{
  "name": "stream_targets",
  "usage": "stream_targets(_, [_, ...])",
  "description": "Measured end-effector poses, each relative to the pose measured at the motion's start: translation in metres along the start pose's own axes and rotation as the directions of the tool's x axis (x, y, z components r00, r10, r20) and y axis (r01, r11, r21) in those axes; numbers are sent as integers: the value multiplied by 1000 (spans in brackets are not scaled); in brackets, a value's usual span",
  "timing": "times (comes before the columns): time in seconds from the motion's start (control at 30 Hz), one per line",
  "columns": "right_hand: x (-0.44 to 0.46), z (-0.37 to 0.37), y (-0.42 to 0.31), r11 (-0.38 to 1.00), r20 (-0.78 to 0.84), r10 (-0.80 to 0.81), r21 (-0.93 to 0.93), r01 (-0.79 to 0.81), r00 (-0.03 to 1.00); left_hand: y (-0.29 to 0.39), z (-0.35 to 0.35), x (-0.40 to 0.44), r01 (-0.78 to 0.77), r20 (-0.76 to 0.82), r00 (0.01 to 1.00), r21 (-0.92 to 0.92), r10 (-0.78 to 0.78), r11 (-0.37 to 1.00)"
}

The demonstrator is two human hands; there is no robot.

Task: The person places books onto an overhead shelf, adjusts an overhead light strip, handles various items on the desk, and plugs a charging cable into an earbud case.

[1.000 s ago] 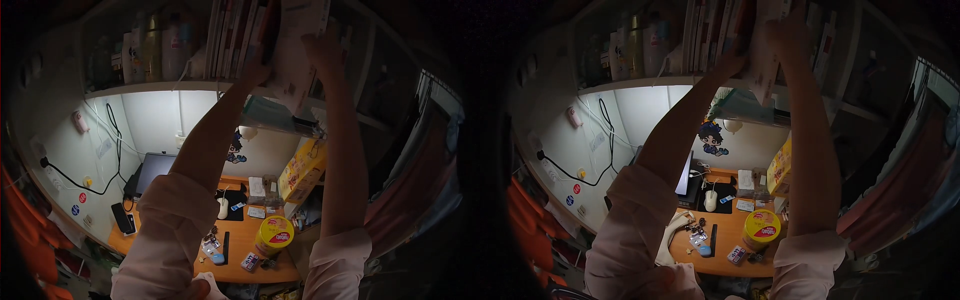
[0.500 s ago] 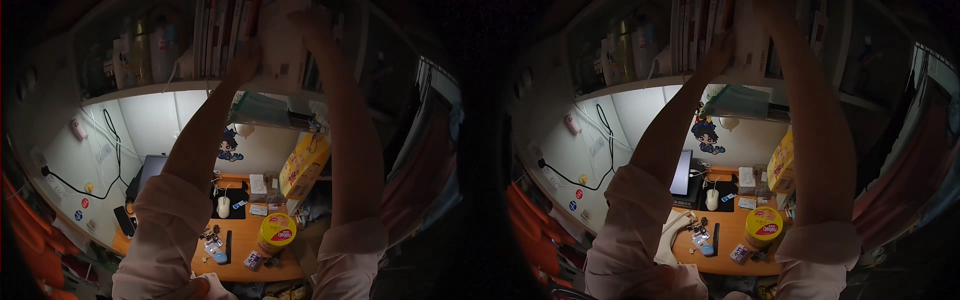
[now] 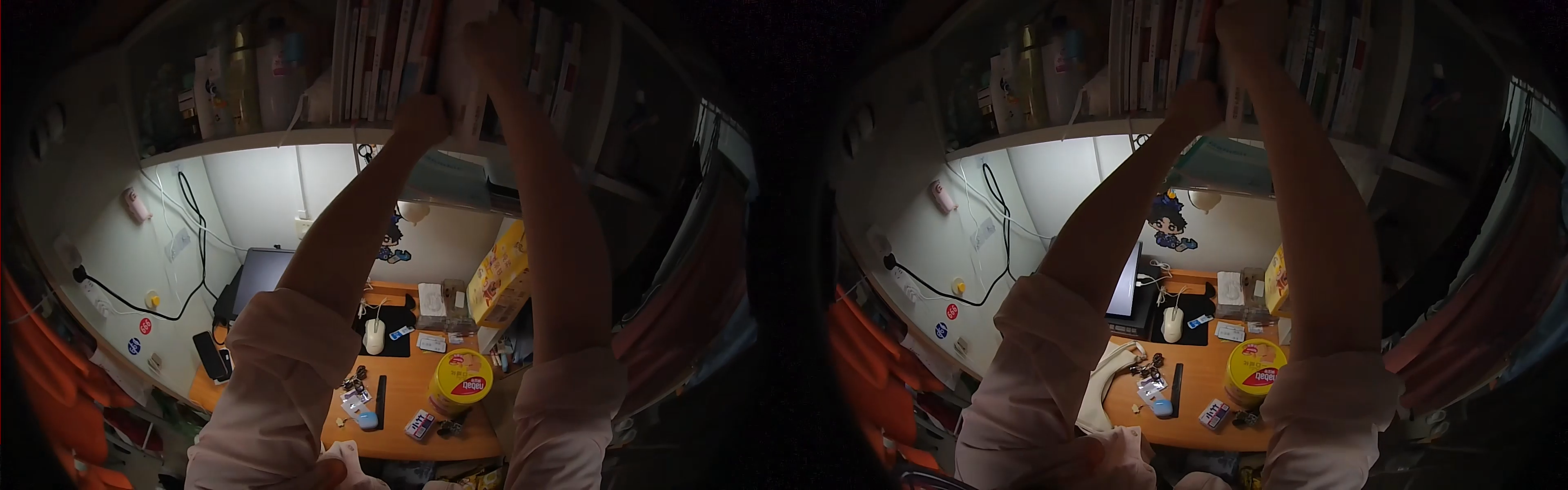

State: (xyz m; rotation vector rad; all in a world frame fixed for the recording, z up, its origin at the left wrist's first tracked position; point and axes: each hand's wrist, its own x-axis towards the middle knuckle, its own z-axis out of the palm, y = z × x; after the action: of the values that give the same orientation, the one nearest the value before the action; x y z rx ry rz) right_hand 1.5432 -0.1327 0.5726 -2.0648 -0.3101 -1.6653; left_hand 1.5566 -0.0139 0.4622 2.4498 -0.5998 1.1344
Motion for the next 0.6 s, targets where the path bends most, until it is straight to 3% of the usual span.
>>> stream_targets(0.07, [-2, 7, -6, 1000, 5, 1, 6, -1, 1000, 4, -2, -13, 25, -47, 999, 12, -25, 1000])
stream_targets(0.13, [-10, 20, -12, 996, -79, 11, 87, -4, 997, 2, 3, -22, -4, -265, 964, -119, -28, 993])
stream_targets(0.17, [-14, 27, -14, 992, -123, 17, 126, -2, 992, -4, 7, -22, -5, -269, 963, -111, -25, 994])
stream_targets(0.23, [-27, 42, -18, 980, -190, 40, 201, -1, 981, -17, 16, -28, -108, -495, 865, -18, 85, 994])
stream_targets(0.27, [-28, 47, -21, 977, -191, 39, 211, 2, 981, -22, 8, -36, -105, -498, 863, -9, 87, 994])
stream_targets(0.33, [-38, 58, -23, 994, -295, -94, -75, 75, 951, -35, -14, -69, -300, -320, 840, 399, 438, 867])
stream_targets(0.37, [-43, 63, -23, 970, -330, -167, -222, 95, 929, -45, -14, -72, -303, -309, 843, 403, 440, 863])
stream_targets(0.43, [-52, 68, -22, 855, -353, -327, -506, 115, 877, -58, -11, -78, -348, -140, 880, 462, 454, 816])
stream_targets(0.53, [-63, 60, -17, 789, -370, -405, -604, 115, 836, -54, -9, -76, -300, -104, 926, 380, 363, 875])
stream_targets(0.6, [-65, 68, -11, 756, -339, -418, -644, 116, 843, -54, -15, -75, -317, -112, 915, 399, 388, 861])
